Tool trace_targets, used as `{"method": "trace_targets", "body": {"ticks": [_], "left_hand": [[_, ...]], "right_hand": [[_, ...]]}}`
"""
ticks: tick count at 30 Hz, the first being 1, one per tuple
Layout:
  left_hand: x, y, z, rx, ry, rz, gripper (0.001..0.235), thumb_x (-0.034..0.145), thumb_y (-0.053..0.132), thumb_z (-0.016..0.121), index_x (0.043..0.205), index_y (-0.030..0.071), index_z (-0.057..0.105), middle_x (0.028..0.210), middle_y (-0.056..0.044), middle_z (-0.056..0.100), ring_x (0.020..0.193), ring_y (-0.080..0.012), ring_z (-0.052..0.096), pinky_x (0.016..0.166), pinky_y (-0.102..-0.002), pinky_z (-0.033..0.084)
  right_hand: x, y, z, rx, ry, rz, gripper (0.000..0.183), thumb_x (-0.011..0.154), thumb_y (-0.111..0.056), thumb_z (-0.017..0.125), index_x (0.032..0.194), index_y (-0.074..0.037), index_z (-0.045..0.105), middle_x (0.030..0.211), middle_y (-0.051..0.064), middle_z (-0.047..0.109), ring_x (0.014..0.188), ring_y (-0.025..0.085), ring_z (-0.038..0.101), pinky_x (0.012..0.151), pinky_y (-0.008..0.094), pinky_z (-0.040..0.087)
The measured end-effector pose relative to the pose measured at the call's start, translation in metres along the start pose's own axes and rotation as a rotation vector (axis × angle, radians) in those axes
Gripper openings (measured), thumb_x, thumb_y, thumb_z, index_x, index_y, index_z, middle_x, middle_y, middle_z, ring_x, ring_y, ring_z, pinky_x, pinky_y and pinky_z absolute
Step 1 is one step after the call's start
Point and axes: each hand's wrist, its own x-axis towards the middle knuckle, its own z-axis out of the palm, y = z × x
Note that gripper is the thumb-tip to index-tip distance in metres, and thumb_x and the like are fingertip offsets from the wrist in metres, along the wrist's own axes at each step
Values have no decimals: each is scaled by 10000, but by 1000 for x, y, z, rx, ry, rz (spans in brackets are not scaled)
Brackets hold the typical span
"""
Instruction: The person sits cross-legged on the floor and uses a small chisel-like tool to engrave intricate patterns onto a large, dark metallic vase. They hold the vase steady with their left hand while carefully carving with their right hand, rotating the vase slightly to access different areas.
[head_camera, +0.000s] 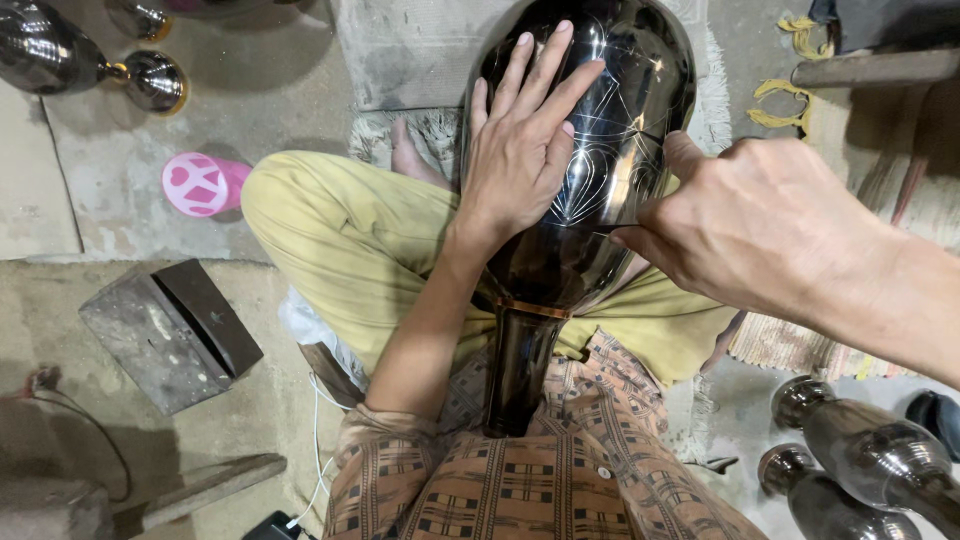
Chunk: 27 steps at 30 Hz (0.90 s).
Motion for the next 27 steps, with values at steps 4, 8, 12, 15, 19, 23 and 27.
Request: {"method": "trace_targets", "body": {"ticks": [4, 8, 12, 15, 19, 23, 27], "left_hand": [[2, 2, 2, 30, -4, 3, 598, 1023, 163, 472, 1599, 324, 463, 1748, 14, 216, 1644, -324, 195, 1313, -673, 129], [2, 1, 0, 15, -15, 12, 596, 1019, 181, 491, 1598, 318, 462, 1747, 4, 209, 1643, -333, 194, 1300, -681, 133], [0, 1, 0, 10, 1, 14, 589, 1022, 179, 494, 1594, 317, 478, 1750, 8, 226, 1651, -326, 208, 1316, -671, 148], [1, 1, 1, 5, 23, 21, 573, 1030, 171, 491, 1585, 313, 499, 1747, 8, 242, 1652, -323, 215, 1323, -667, 152], [0, 1, 2, -14, 24, 7, 566, 1029, 156, 491, 1574, 306, 523, 1745, 6, 249, 1651, -324, 210, 1330, -659, 150], [3, 2, 1, -17, 11, 9, 562, 1033, 138, 479, 1568, 294, 544, 1742, 17, 250, 1650, -317, 203, 1332, -656, 122], [2, 2, -3, -56, 6, 11, 538, 1043, 150, 479, 1561, 266, 562, 1741, 14, 261, 1656, -317, 197, 1338, -652, 113]], "right_hand": [[3, 2, 12, -50, -54, -33, 660, 1056, -586, 250, 689, -137, 566, 551, -13, 473, 394, 67, 387, 379, 255, 359], [8, 11, 37, -108, 35, -91, 375, 1051, -215, 328, 775, -116, 561, 581, 26, 589, 401, 78, 473, 360, 271, 421], [11, 20, 62, -113, 30, -123, 201, 1068, -218, 327, 886, -166, 396, 1095, 284, 614, 479, 126, 622, 370, 271, 483], [8, 26, 69, -137, 262, -170, 311, 1033, -187, 399, 816, -118, 611, 1458, 414, 450, 625, 222, 690, 377, 282, 503], [7, 27, 62, -79, 261, -165, 365, 1035, -279, 358, 843, -137, 635, 1574, 357, 243, 822, 325, 737, 340, 257, 581], [5, 29, 54, -32, -142, -118, 381, 1101, -220, 277, 972, -71, 603, 1622, 359, 106, 714, 180, 764, 450, 262, 605], [3, 34, 59, -86, 183, -231, 197, 955, -235, 521, 1008, -115, 669, 1613, 365, 211, 951, 356, 722, 492, 316, 657]]}}
